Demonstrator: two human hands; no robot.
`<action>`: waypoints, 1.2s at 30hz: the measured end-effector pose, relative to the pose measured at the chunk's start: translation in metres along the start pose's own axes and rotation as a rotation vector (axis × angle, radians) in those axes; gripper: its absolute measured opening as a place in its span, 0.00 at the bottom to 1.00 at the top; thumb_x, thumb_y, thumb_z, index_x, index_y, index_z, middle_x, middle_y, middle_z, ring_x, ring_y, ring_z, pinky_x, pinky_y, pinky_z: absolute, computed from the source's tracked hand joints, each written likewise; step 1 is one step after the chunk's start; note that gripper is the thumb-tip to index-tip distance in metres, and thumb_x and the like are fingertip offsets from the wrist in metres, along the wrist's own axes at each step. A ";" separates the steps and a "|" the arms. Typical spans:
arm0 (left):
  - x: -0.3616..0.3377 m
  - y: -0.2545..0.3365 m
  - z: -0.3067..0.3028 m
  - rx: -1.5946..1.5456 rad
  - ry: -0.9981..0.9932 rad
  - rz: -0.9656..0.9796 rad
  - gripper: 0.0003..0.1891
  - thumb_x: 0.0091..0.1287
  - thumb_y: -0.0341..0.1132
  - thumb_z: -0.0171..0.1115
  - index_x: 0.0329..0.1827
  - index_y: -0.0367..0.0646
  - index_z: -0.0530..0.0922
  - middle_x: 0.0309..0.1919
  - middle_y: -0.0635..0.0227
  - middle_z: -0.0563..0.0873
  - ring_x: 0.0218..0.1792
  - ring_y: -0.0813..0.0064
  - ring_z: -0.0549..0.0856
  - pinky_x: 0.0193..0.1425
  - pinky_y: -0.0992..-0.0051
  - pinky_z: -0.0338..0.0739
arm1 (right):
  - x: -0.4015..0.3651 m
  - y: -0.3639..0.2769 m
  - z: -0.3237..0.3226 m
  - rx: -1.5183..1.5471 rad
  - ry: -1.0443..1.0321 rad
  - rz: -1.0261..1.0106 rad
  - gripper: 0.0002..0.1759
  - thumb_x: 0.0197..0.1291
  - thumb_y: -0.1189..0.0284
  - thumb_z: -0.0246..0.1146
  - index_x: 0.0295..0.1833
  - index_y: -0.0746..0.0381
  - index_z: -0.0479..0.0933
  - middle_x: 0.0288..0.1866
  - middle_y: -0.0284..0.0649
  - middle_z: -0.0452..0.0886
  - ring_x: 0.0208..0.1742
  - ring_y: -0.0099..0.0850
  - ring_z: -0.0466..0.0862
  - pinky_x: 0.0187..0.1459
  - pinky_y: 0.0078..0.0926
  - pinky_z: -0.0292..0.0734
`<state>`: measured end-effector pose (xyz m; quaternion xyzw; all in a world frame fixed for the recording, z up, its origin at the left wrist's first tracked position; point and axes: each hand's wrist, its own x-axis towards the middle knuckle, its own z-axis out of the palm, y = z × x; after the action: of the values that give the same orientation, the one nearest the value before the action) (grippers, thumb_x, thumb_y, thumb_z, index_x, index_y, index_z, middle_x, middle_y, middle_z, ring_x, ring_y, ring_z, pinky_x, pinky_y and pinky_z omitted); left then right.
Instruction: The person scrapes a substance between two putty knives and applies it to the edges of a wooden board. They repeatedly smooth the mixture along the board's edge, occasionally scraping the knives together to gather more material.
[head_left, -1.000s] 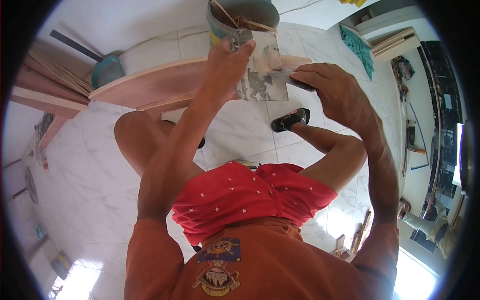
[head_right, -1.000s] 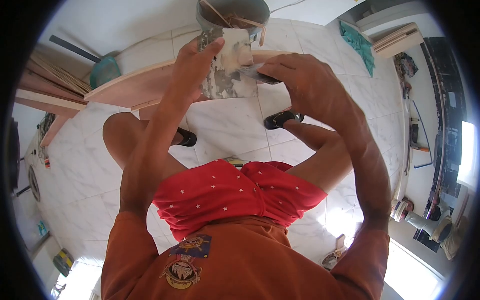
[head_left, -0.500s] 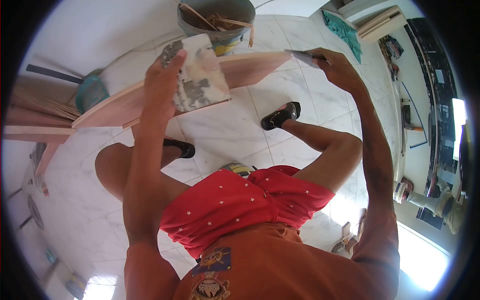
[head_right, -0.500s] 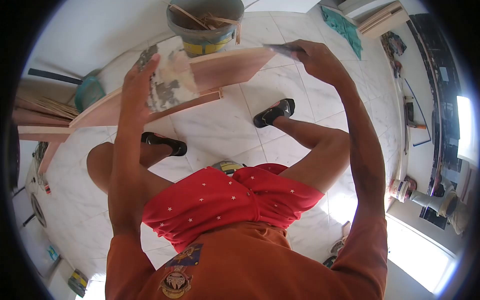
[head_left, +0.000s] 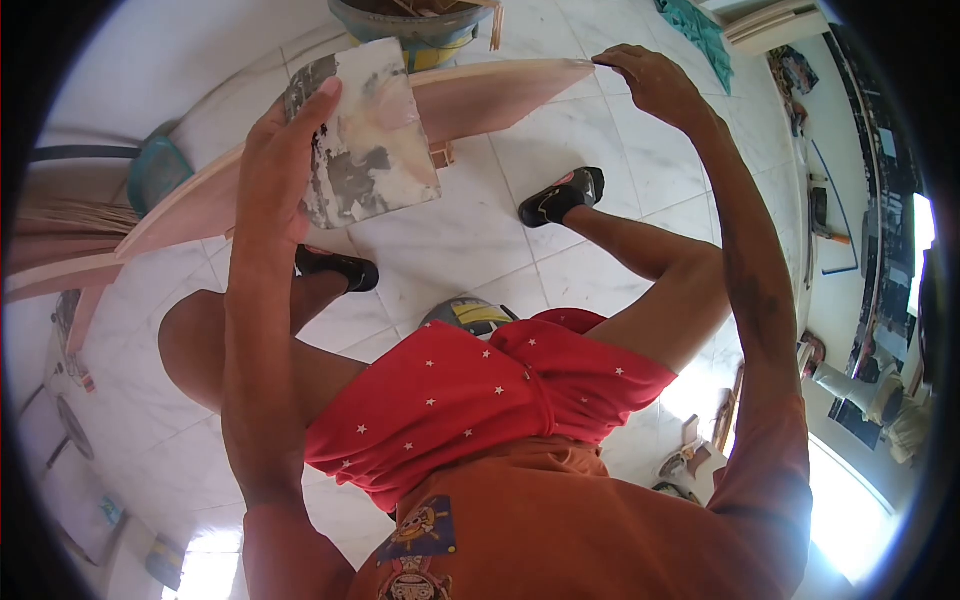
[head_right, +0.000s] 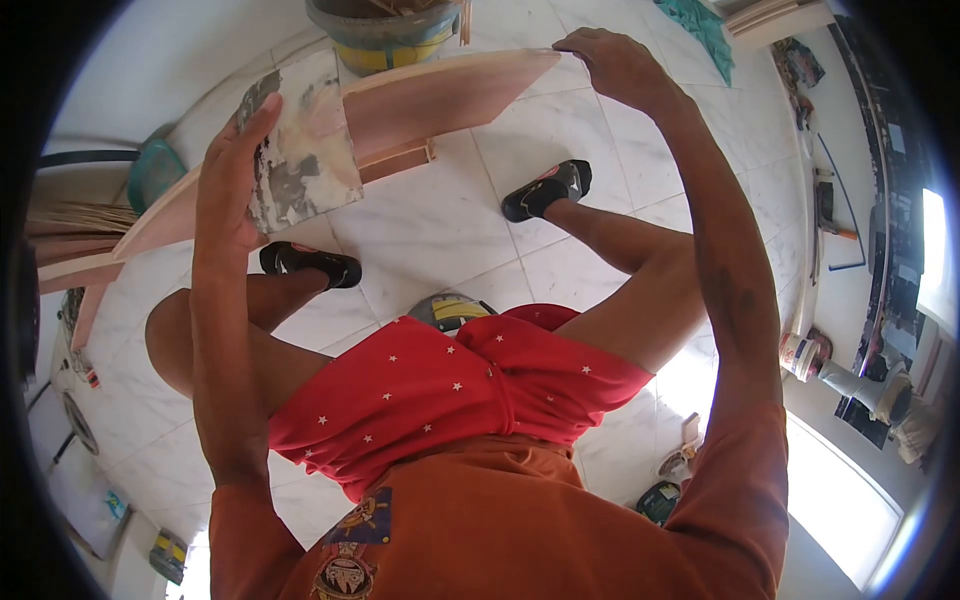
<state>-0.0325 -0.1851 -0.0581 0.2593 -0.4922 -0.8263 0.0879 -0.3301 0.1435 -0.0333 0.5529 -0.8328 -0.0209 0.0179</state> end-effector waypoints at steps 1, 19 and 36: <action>0.001 -0.001 -0.002 -0.001 -0.007 -0.004 0.22 0.73 0.44 0.68 0.59 0.35 0.81 0.46 0.65 0.90 0.41 0.78 0.89 0.46 0.76 0.85 | 0.000 0.001 0.001 -0.005 -0.005 0.003 0.15 0.72 0.78 0.59 0.60 0.60 0.82 0.57 0.42 0.86 0.53 0.46 0.86 0.54 0.39 0.82; 0.054 -0.034 -0.030 -0.176 0.054 -0.083 0.20 0.75 0.40 0.66 0.61 0.32 0.78 0.49 0.60 0.88 0.45 0.70 0.91 0.50 0.71 0.89 | -0.036 0.000 0.008 -0.109 0.039 -0.034 0.25 0.63 0.86 0.61 0.64 0.55 0.80 0.63 0.39 0.84 0.63 0.44 0.82 0.66 0.38 0.78; 0.024 -0.015 -0.005 -0.198 -0.039 -0.096 0.23 0.76 0.41 0.64 0.64 0.31 0.76 0.51 0.58 0.88 0.46 0.70 0.91 0.48 0.70 0.91 | -0.036 0.012 0.011 -0.087 0.089 0.011 0.26 0.61 0.87 0.60 0.63 0.55 0.81 0.61 0.39 0.86 0.62 0.43 0.83 0.63 0.40 0.79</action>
<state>-0.0491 -0.1911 -0.0811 0.2566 -0.3969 -0.8789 0.0640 -0.3279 0.1820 -0.0434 0.5474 -0.8325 -0.0325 0.0789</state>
